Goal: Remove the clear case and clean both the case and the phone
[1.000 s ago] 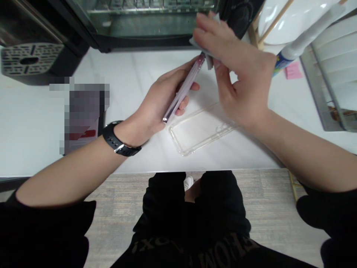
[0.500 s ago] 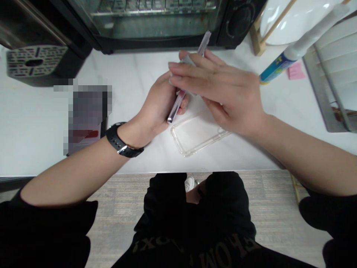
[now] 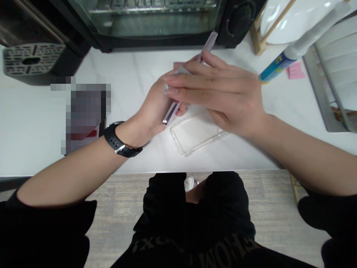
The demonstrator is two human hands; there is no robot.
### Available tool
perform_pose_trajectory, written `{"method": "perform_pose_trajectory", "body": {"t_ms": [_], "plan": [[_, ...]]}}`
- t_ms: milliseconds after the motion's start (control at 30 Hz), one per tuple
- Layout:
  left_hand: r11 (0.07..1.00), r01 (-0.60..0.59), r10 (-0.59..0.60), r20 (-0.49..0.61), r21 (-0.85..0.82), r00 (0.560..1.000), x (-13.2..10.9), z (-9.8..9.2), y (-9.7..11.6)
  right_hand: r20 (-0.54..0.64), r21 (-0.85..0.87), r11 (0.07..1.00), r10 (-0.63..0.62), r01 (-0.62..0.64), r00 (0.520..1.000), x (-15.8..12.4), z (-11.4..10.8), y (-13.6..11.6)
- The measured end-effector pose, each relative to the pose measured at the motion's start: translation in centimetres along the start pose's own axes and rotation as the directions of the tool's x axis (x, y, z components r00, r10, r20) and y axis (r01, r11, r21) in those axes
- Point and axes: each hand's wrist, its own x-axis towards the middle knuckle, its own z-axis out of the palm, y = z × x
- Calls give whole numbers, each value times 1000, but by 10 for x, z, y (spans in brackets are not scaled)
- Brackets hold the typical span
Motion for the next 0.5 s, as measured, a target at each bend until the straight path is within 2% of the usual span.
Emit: {"method": "perform_pose_trajectory", "body": {"t_ms": [67,267,367,500], "plan": [[1000,-27,27,45,14,999,-1,3,2,-51,-24,1000,9,-10,999,0,-1,2],[997,77,-79,80,29,994,-4,5,9,-121,-109,966,221,-234,968,-2,-2,13],[993,113,-116,87,43,989,-6,4,12,-140,-95,946,296,-311,945,-3,-2,16],[994,93,-99,99,62,990,-6,4,12,-153,-42,942,322,-332,934,-1,-5,11]]}}
